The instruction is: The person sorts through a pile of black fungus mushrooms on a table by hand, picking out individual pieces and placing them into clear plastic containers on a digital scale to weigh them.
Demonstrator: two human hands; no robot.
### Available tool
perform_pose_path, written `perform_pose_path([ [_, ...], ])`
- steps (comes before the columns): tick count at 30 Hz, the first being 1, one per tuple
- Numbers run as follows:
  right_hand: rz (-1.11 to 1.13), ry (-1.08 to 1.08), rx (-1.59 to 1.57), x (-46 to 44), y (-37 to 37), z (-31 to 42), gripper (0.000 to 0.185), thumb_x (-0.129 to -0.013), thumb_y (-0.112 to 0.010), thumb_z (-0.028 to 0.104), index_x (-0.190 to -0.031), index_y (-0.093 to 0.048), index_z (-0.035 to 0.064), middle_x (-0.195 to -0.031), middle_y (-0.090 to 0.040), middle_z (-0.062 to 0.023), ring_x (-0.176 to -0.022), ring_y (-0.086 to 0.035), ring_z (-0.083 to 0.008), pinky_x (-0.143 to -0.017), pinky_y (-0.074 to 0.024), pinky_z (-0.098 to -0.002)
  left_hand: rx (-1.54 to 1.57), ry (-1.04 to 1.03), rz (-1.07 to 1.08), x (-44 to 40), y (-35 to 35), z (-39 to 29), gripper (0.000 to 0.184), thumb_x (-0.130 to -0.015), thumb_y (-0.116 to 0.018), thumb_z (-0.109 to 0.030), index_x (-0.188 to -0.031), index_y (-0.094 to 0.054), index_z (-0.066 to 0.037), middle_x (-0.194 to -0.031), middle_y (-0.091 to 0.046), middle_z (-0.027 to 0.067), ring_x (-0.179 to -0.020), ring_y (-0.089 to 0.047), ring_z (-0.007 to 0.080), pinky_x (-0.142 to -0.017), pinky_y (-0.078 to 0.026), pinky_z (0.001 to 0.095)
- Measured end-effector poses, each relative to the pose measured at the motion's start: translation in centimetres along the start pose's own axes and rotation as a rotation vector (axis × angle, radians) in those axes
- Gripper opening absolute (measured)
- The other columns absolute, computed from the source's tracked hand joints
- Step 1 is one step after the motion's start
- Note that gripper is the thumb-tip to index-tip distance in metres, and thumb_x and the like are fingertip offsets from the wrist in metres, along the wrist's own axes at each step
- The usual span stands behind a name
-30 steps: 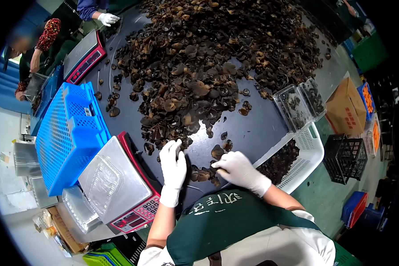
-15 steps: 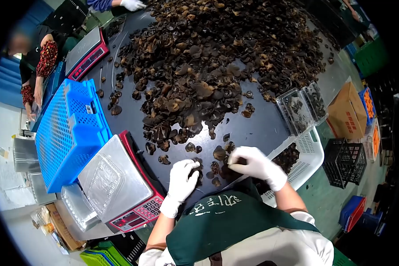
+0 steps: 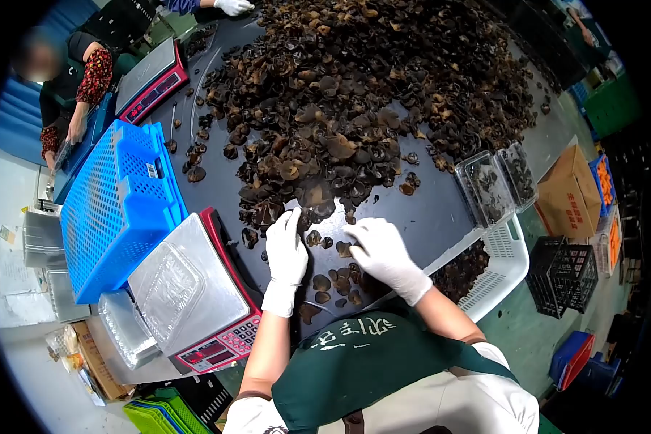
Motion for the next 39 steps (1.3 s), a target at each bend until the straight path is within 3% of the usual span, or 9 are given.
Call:
perform_pose_path([
  [5,0.008,0.191,-0.103,-2.1,-6.3,2.7,0.023,-0.082,-0.058,0.016,-0.101,-0.065,0.0075,-0.086,-0.059,-0.0074,-0.083,-0.058,-0.0261,-0.075,-0.0457,-0.0371,0.062,-0.016,0.052,-0.2,-0.7,0.9,0.05,-0.077,-0.048,0.007,-0.124,-0.057,-0.005,-0.119,-0.06,0.0171,-0.105,-0.056,0.0354,-0.094,-0.044,0.0406],
  [7,0.08,0.136,-0.094,-2.6,-7.5,2.3,0.018,-0.081,-0.059,0.011,-0.097,-0.067,0.0083,-0.096,-0.065,-0.009,-0.091,-0.06,-0.0273,-0.086,-0.0446,-0.0386,0.148,0.023,0.087,-0.3,-0.6,1.4,0.051,-0.077,-0.047,0.007,-0.125,-0.057,-0.006,-0.119,-0.06,0.0159,-0.106,-0.056,0.034,-0.094,-0.044,0.0397],
  [13,0.189,-0.384,-0.674,-2.8,-2.6,-2.6,0.017,-0.089,-0.059,0.015,-0.096,-0.069,0.0038,-0.086,-0.068,-0.0079,-0.073,-0.063,-0.0165,-0.068,-0.0499,-0.0294,0.093,0.009,0.09,0.1,0.1,0.9,0.049,-0.077,-0.057,0.001,-0.125,-0.057,-0.008,-0.118,-0.061,0.0142,-0.106,-0.056,0.0326,-0.094,-0.044,0.0393],
  [19,0.396,-0.45,-0.516,2.1,5.4,-6.6,0.018,-0.086,-0.062,0.018,-0.082,-0.065,0.0003,-0.066,-0.06,-0.0062,-0.061,-0.048,-0.0111,-0.059,-0.0437,-0.0272,0.066,0.029,0.11,0.5,-0.8,0.6,0.036,-0.075,-0.061,-0.003,-0.111,-0.061,-0.009,-0.102,-0.062,0.0115,-0.092,-0.057,0.0316,-0.083,-0.046,0.0402],
  [23,0.761,-0.864,-0.105,8.0,7.3,-8.9,0.038,-0.073,-0.066,0.025,-0.105,-0.07,0.0055,-0.078,-0.069,-0.015,-0.074,-0.069,-0.0235,-0.071,-0.053,-0.0316,0.159,0.03,0.211,2.2,-1.2,-0.3,0.02,-0.073,-0.063,-0.005,-0.093,-0.062,-0.01,-0.088,-0.062,0.0077,-0.083,-0.057,0.0293,-0.073,-0.046,0.0403],
  [27,0.535,-0.586,-0.055,5.8,6.6,-6.6,0.031,-0.078,-0.066,0.03,-0.096,-0.069,0.0053,-0.076,-0.065,-0.0113,-0.078,-0.063,-0.029,-0.075,-0.0507,-0.0376,0.573,0.402,0.5,4.6,-1.1,-0.8,0.032,-0.076,-0.062,-0.006,-0.107,-0.065,-0.011,-0.096,-0.062,0.0094,-0.087,-0.058,0.0262,-0.081,-0.047,0.0351],
  [31,0.084,-0.163,0.085,2.5,3.6,-3.5,0.031,-0.08,-0.06,0.017,-0.109,-0.062,0.0065,-0.09,-0.059,-0.0126,-0.081,-0.058,-0.0318,-0.074,-0.0499,-0.0388,0.07,0.173,0.034,2.6,4.0,1.2,0.039,-0.077,-0.06,-0.007,-0.116,-0.06,-0.008,-0.108,-0.058,0.0149,-0.104,-0.053,0.0326,-0.094,-0.04,0.041],
  [34,0.312,-0.124,0.122,2.3,-1.5,-1.2,0.035,-0.079,-0.057,0.013,-0.113,-0.059,0.0054,-0.093,-0.058,-0.0127,-0.087,-0.058,-0.0318,-0.077,-0.0496,-0.0398,-0.249,0.168,-0.024,3.4,4.1,2.5,0.041,-0.076,-0.061,-0.01,-0.116,-0.06,-0.007,-0.114,-0.054,0.0208,-0.106,-0.051,0.0379,-0.094,-0.04,0.0436],
  [39,0.592,-0.05,-0.098,2.7,-3.6,2.5,0.021,-0.082,-0.057,0.016,-0.1,-0.068,0.0092,-0.092,-0.06,-0.0113,-0.089,-0.06,-0.0269,-0.076,-0.0504,-0.0373,-0.015,0.149,0.339,6.5,0.9,0.8,0.016,-0.077,-0.056,-0.006,-0.09,-0.063,-0.012,-0.09,-0.055,0.0097,-0.086,-0.054,0.0313,-0.076,-0.046,0.0404],
])
Point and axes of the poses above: each hand's wrist, its own x-axis away from the middle knuckle, its own y-axis out of the back of the hand, z = x × y, the point moved 9 cm from there along -x, towards the middle knuckle
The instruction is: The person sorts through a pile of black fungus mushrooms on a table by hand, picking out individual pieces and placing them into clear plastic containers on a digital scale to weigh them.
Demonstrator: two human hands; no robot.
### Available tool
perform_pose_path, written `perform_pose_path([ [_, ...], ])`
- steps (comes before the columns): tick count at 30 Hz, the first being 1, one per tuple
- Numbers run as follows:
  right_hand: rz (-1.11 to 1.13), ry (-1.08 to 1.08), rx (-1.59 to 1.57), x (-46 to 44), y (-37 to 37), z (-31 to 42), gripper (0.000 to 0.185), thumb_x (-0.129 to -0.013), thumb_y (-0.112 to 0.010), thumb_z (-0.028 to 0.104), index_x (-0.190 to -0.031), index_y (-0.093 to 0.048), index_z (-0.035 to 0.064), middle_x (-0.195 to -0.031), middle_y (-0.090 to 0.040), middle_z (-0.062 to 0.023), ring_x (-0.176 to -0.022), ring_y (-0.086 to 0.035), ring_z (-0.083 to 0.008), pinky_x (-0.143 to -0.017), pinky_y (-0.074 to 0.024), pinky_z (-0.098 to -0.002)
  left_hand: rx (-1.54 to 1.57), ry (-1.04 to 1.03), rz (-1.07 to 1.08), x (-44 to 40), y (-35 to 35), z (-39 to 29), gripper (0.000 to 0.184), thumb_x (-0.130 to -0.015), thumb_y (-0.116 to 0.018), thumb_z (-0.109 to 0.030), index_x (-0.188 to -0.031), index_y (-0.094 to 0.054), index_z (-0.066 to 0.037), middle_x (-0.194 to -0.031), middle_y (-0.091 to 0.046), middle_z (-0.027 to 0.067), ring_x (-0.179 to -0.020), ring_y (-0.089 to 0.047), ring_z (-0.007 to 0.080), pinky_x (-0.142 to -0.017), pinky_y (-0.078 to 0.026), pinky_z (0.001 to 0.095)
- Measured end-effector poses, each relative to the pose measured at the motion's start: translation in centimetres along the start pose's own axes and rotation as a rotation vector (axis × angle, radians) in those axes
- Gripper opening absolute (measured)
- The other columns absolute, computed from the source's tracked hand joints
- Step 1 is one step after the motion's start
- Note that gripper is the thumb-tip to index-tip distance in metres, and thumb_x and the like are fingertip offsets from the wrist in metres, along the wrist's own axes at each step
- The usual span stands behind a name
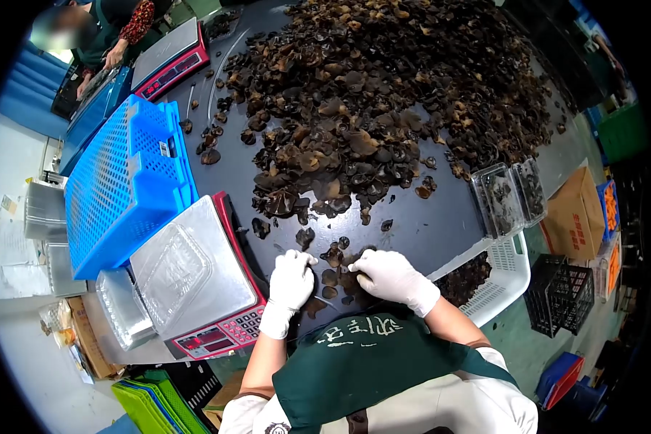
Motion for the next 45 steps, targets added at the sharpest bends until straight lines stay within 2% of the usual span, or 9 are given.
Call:
perform_pose_path([
  [3,-0.032,-0.035,0.17,-1.4,1.0,-0.8,0.021,-0.081,-0.062,0.021,-0.098,-0.067,0.011,-0.086,-0.061,-0.0077,-0.084,-0.06,-0.0268,-0.074,-0.0489,-0.038,0.227,0.033,0.142,0.6,-0.1,-0.5,0.014,-0.08,-0.055,-0.005,-0.09,-0.063,-0.011,-0.089,-0.057,0.0103,-0.086,-0.057,0.0305,-0.078,-0.047,0.0394],
  [12,-0.344,0.24,0.081,-5.5,-2.1,1.1,0.022,-0.071,-0.064,0.015,-0.089,-0.058,0.004,-0.088,-0.054,-0.0131,-0.087,-0.055,-0.0306,-0.077,-0.046,-0.0412,0.074,0.026,-0.226,-3.1,3.9,0.6,0.026,-0.082,-0.055,-0.005,-0.107,-0.059,-0.011,-0.102,-0.055,0.0111,-0.094,-0.056,0.0308,-0.081,-0.048,0.0398],
  [23,-0.019,-0.116,-0.665,1.8,5.4,-5.5,0.023,-0.074,-0.07,0.011,-0.094,-0.065,0.0005,-0.091,-0.068,-0.0067,-0.085,-0.061,-0.0132,-0.081,-0.0493,-0.0287,-0.014,-0.098,-0.175,-2.9,-0.2,-1.0,0.046,-0.078,-0.056,-0.006,-0.124,-0.054,-0.013,-0.102,-0.055,0.0135,-0.085,-0.054,0.0331,-0.078,-0.048,0.0409],
  [25,0.345,-0.267,-0.356,6.2,4.3,-9.0,0.032,-0.07,-0.078,0.021,-0.09,-0.067,-0.0019,-0.077,-0.067,-0.0073,-0.076,-0.063,-0.0154,-0.077,-0.0514,-0.0323,0.184,-0.085,0.091,-2.2,-2.0,-1.4,0.037,-0.079,-0.053,-0.003,-0.115,-0.06,-0.008,-0.101,-0.058,0.0135,-0.096,-0.054,0.0329,-0.088,-0.044,0.0398],
  [29,0.085,-0.604,-0.139,9.8,7.1,-11.2,0.054,-0.067,-0.077,0.043,-0.101,-0.07,0.0022,-0.086,-0.069,-0.015,-0.082,-0.066,-0.0281,-0.076,-0.0512,-0.034,0.414,-0.119,0.209,-2.2,-1.3,-3.0,0.035,-0.075,-0.049,0.0,-0.106,-0.064,-0.007,-0.102,-0.06,0.0128,-0.101,-0.056,0.0306,-0.091,-0.043,0.0379],
  [32,-0.233,-0.437,-0.123,7.4,8.1,-9.2,0.034,-0.077,-0.07,0.032,-0.098,-0.068,0.0046,-0.082,-0.063,-0.0113,-0.081,-0.063,-0.0288,-0.074,-0.0497,-0.0361,0.162,-0.213,-0.243,-3.9,2.6,-2.3,0.033,-0.072,-0.051,0.002,-0.1,-0.065,-0.01,-0.098,-0.061,0.0125,-0.099,-0.055,0.033,-0.089,-0.042,0.0408],
  [36,-0.397,-0.234,-0.002,3.2,5.6,-7.4,0.033,-0.082,-0.062,0.023,-0.111,-0.062,0.0074,-0.094,-0.06,-0.0115,-0.091,-0.059,-0.0283,-0.08,-0.0484,-0.0377,-0.213,0.059,-0.41,-3.8,4.6,0.9,0.044,-0.071,-0.057,-0.006,-0.115,-0.059,-0.011,-0.114,-0.054,0.0175,-0.106,-0.051,0.0362,-0.091,-0.042,0.0434],
  [41,-0.073,-0.044,-0.056,0.2,0.3,-3.3,0.026,-0.083,-0.058,0.025,-0.104,-0.067,0.0102,-0.095,-0.064,-0.0124,-0.092,-0.062,-0.0304,-0.082,-0.051,-0.0388,-0.228,0.083,-0.122,-1.9,0.4,1.9,0.034,-0.07,-0.057,-0.006,-0.104,-0.058,-0.01,-0.103,-0.053,0.0149,-0.098,-0.049,0.0341,-0.082,-0.045,0.0438],
  [45,-0.124,-0.084,-0.14,-0.5,1.8,-3.1,0.02,-0.085,-0.059,0.024,-0.094,-0.069,0.0106,-0.088,-0.065,-0.0095,-0.086,-0.063,-0.0285,-0.079,-0.0505,-0.0374,0.393,0.079,0.138,0.5,-0.7,-0.1,0.02,-0.081,-0.049,0.001,-0.096,-0.06,-0.004,-0.088,-0.059,0.0124,-0.084,-0.061,0.0289,-0.08,-0.049,0.0339],
])
Point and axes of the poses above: each hand's wrist, its own x-axis away from the middle knuckle, its own y-axis out of the back of the hand, z = x × y, the point moved 9 cm from there along -x, towards the middle knuckle
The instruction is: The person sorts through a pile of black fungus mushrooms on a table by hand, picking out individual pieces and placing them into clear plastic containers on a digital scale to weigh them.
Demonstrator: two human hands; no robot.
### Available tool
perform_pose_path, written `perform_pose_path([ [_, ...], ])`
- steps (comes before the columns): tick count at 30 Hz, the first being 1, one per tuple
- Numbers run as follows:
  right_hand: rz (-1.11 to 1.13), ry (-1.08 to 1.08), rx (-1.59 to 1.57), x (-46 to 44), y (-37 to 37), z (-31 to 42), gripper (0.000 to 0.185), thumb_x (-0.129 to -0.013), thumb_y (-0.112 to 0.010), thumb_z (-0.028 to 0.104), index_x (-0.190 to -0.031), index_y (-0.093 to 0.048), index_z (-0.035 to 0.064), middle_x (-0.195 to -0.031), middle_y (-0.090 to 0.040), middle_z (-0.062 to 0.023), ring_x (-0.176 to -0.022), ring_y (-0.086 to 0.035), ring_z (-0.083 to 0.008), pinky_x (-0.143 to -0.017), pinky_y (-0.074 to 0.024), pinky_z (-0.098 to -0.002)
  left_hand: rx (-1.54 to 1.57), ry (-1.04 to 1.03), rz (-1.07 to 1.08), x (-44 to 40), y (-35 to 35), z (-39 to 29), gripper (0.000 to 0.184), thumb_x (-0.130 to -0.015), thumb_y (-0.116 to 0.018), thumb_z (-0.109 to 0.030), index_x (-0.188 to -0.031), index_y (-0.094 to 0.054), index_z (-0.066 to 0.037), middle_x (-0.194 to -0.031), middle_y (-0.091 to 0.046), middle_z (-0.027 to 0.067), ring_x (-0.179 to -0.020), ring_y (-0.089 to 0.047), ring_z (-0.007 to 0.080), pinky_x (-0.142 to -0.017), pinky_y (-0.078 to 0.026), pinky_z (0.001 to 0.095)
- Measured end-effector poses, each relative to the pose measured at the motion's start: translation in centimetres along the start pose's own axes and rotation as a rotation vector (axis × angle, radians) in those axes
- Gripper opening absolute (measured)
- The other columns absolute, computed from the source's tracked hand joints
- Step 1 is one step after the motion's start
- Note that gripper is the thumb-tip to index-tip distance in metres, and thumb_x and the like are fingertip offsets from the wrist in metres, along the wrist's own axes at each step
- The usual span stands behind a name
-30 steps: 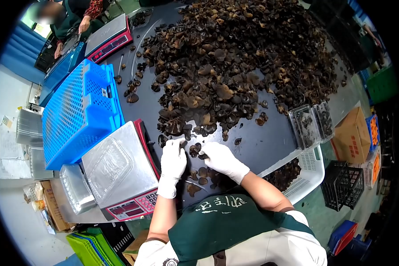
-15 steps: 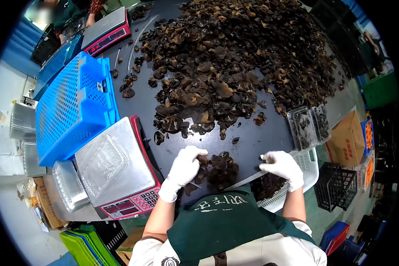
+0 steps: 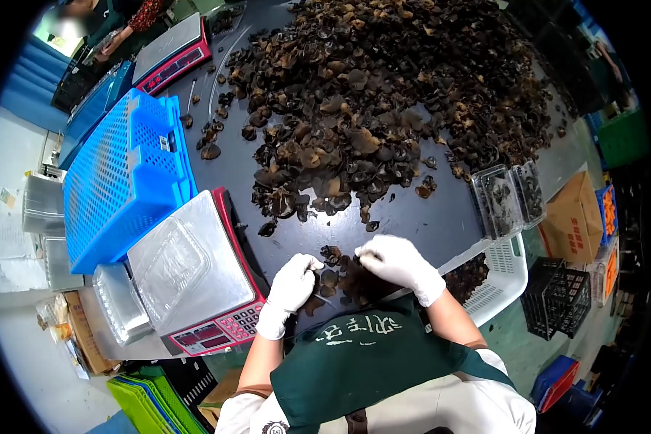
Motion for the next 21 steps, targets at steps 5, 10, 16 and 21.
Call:
perform_pose_path([
  [5,-0.541,0.151,0.253,-1.8,2.7,-0.1,0.02,-0.081,-0.055,0.014,-0.098,-0.064,0.0071,-0.103,-0.062,-0.011,-0.086,-0.056,-0.0312,-0.076,-0.0468,-0.0412,0.027,-0.077,-0.147,-0.7,0.5,-1.4,0.03,-0.08,-0.051,-0.001,-0.108,-0.061,-0.006,-0.101,-0.059,0.0133,-0.094,-0.058,0.0312,-0.085,-0.048,0.0369],
  [10,-0.046,0.269,-0.027,-1.1,-1.4,1.6,0.017,-0.078,-0.052,0.007,-0.084,-0.068,0.0074,-0.088,-0.067,-0.0087,-0.085,-0.06,-0.0318,-0.08,-0.0492,-0.0414,-0.371,-0.267,-0.096,-0.8,-1.6,-3.3,0.044,-0.074,-0.058,-0.007,-0.118,-0.058,-0.012,-0.117,-0.054,0.0135,-0.099,-0.053,0.0337,-0.086,-0.046,0.0417],
  [16,-0.1,0.259,-0.14,3.0,2.7,0.7,0.015,-0.071,-0.062,-0.001,-0.081,-0.067,0.0081,-0.097,-0.067,-0.0084,-0.096,-0.061,-0.0275,-0.086,-0.0486,-0.0385,-0.283,-0.189,-0.053,1.2,-0.3,-2.2,0.033,-0.071,-0.059,-0.005,-0.104,-0.059,-0.008,-0.118,-0.054,0.0156,-0.103,-0.052,0.0357,-0.089,-0.045,0.0426],
  [21,-0.09,0.057,0.022,5.1,2.4,-1.4,0.031,-0.062,-0.076,0.017,-0.09,-0.064,0.0104,-0.122,-0.055,-0.0131,-0.116,-0.048,-0.0328,-0.099,-0.0387,-0.0411,-0.285,-0.078,0.009,3.8,0.0,-2.8,0.049,-0.067,-0.07,-0.014,-0.112,-0.054,-0.005,-0.133,-0.043,0.026,-0.123,-0.042,0.043,-0.103,-0.037,0.0472],
])
Point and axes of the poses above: each hand's wrist, its own x-axis away from the middle knuckle, its own y-axis out of the back of the hand, z = x × y, the point moved 9 cm from there along -x, towards the middle knuckle
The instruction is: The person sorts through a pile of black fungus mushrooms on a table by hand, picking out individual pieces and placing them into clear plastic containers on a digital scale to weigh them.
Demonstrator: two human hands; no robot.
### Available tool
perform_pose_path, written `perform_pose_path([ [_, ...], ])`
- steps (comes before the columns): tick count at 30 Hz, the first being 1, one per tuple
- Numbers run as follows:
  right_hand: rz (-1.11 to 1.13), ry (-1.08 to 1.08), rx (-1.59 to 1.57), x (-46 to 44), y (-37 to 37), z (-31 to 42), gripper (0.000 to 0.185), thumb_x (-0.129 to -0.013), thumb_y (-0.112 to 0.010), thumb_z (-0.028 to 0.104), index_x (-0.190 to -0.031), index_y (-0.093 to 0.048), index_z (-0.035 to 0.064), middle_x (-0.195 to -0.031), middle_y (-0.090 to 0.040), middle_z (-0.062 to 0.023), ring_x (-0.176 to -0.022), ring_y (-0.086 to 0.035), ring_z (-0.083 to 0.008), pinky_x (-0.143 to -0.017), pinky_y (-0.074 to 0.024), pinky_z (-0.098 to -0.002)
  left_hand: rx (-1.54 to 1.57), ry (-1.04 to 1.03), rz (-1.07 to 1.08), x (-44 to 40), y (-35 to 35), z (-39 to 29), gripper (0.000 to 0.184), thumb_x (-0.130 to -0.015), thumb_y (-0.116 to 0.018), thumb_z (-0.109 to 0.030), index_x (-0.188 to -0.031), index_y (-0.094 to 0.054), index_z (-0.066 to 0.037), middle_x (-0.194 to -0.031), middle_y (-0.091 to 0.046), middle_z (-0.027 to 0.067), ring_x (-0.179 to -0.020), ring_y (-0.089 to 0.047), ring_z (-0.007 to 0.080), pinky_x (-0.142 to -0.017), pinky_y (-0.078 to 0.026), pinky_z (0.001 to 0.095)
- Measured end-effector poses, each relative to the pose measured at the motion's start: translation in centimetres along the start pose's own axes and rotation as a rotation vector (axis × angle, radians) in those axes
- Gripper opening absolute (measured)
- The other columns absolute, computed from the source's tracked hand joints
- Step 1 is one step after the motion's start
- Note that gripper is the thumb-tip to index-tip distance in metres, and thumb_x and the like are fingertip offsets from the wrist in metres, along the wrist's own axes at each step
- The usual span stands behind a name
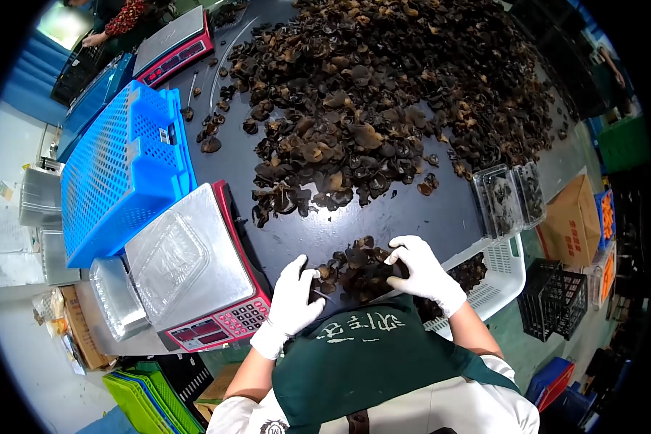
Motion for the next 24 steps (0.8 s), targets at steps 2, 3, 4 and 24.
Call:
perform_pose_path([
  [2,0.03,0.09,0.08,0.5,-1.3,0.8,0.07,-0.057,-0.083,0.025,-0.12,-0.056,0.0107,-0.136,-0.043,-0.0196,-0.127,-0.039,-0.0385,-0.106,-0.0312,-0.0452,-0.056,0.001,0.074,0.9,-1.7,0.4,0.059,-0.063,-0.078,-0.021,-0.114,-0.052,-0.006,-0.142,-0.034,0.0266,-0.128,-0.035,0.0457,-0.107,-0.032,0.0487],
  [3,0.056,0.099,0.121,0.5,-1.9,1.2,0.08,-0.058,-0.083,0.027,-0.129,-0.049,0.0105,-0.138,-0.04,-0.0211,-0.129,-0.037,-0.0399,-0.107,-0.0297,-0.0469,-0.097,0.007,0.094,1.3,-2.4,0.5,0.06,-0.062,-0.079,-0.021,-0.114,-0.053,-0.007,-0.143,-0.033,0.0258,-0.129,-0.035,0.0463,-0.107,-0.032,0.049],
  [4,0.081,0.109,0.163,0.4,-2.6,1.7,0.091,-0.058,-0.082,0.029,-0.138,-0.042,0.0103,-0.141,-0.036,-0.0226,-0.13,-0.035,-0.0412,-0.108,-0.0282,-0.0485,-0.138,0.012,0.113,1.6,-3.1,0.5,0.061,-0.062,-0.08,-0.022,-0.114,-0.053,-0.007,-0.144,-0.032,0.0251,-0.129,-0.034,0.0468,-0.107,-0.032,0.0493],
  [24,-0.272,0.146,-0.066,-1.1,-1.9,1.9,0.044,-0.072,-0.074,0.016,-0.113,-0.061,0.0056,-0.107,-0.064,-0.0153,-0.1,-0.06,-0.0335,-0.088,-0.0459,-0.0403,0.05,0.072,-0.172,1.7,-1.6,1.4,0.051,-0.069,-0.076,-0.016,-0.113,-0.053,-0.006,-0.131,-0.045,0.0219,-0.118,-0.047,0.0367,-0.098,-0.04,0.0424],
])
Point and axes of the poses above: each hand's wrist, its own x-axis away from the middle knuckle, its own y-axis out of the back of the hand, z = x × y, the point moved 9 cm from there along -x, towards the middle knuckle
